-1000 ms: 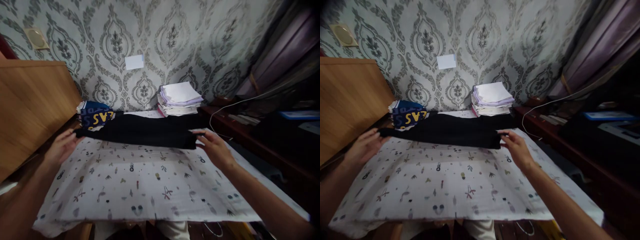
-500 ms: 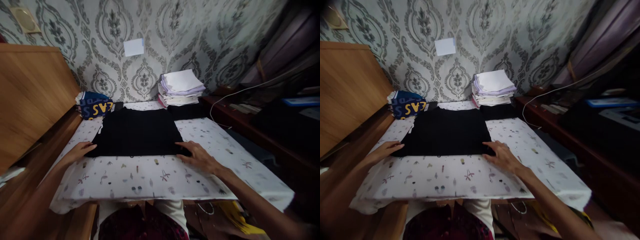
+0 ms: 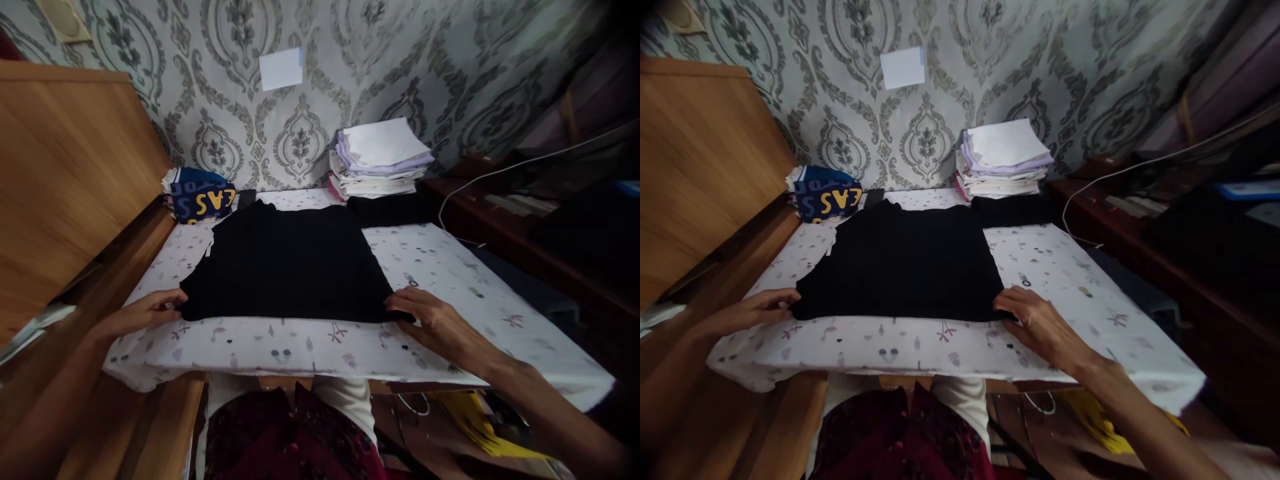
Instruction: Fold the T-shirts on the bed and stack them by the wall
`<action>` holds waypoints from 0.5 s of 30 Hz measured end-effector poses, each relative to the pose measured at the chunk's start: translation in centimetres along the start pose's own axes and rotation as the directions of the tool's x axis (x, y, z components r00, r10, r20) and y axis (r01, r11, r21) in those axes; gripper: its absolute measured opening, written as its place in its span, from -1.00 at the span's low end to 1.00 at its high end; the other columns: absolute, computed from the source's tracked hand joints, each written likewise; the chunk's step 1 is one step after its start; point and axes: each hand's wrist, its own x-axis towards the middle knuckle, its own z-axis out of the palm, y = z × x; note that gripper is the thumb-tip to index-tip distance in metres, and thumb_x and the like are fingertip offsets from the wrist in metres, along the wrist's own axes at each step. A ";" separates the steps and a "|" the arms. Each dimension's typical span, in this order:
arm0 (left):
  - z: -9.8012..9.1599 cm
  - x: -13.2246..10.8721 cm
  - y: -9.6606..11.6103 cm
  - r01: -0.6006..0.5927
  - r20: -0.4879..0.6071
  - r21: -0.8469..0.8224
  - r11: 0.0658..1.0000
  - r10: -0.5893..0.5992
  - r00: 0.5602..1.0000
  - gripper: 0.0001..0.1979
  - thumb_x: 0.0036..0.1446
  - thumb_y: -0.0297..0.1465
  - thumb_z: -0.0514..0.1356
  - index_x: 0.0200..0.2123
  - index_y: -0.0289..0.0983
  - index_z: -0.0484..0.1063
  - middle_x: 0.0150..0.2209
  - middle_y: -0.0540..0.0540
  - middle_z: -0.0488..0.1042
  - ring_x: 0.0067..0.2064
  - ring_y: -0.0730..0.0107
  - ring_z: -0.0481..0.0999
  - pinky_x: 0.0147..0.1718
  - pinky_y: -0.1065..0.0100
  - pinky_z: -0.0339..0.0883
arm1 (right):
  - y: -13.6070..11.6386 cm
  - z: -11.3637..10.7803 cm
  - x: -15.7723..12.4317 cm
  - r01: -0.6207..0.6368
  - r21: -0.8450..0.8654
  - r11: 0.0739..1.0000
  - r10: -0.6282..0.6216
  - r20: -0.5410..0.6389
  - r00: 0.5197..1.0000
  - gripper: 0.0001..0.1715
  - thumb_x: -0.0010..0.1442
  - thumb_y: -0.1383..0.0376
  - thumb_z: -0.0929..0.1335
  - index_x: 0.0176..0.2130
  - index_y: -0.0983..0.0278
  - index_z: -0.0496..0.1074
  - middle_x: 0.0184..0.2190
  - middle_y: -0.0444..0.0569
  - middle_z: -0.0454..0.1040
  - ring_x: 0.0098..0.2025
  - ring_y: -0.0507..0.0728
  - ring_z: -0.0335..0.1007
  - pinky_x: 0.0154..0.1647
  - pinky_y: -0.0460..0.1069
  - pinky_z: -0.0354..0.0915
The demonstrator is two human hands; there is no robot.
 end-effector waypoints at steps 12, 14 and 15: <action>0.4 -2.3 0.3 -0.188 0.169 0.097 0.977 0.170 0.971 -0.68 0.14 -0.08 0.19 -0.38 -0.23 0.45 -0.37 -0.03 0.47 -0.31 0.35 0.43 -0.30 0.42 0.32 | -2.4 -0.4 -4.8 -0.087 0.069 0.994 0.091 -0.052 0.995 -0.76 0.33 0.33 0.26 -0.21 0.19 0.54 -0.24 0.06 0.56 -0.22 0.19 0.54 -0.25 0.05 0.47; 0.2 -3.2 0.4 -0.190 0.271 0.091 0.978 0.159 0.949 -0.69 0.15 -0.09 0.20 -0.35 -0.23 0.48 -0.34 -0.04 0.49 -0.31 0.35 0.43 -0.32 0.43 0.31 | -2.7 -0.4 -5.6 -0.093 0.068 0.993 0.096 -0.028 0.995 -0.71 0.34 0.30 0.24 -0.23 0.18 0.55 -0.24 0.06 0.57 -0.23 0.20 0.56 -0.29 0.04 0.48; 0.2 -3.5 0.4 -0.190 0.309 0.093 0.977 0.153 0.939 -0.69 0.16 -0.09 0.21 -0.31 -0.22 0.50 -0.31 -0.04 0.50 -0.30 0.35 0.43 -0.32 0.43 0.30 | -2.7 -0.3 -5.9 -0.099 0.065 0.993 0.100 -0.010 0.995 -0.68 0.35 0.29 0.22 -0.24 0.18 0.56 -0.23 0.07 0.57 -0.23 0.20 0.56 -0.29 0.04 0.50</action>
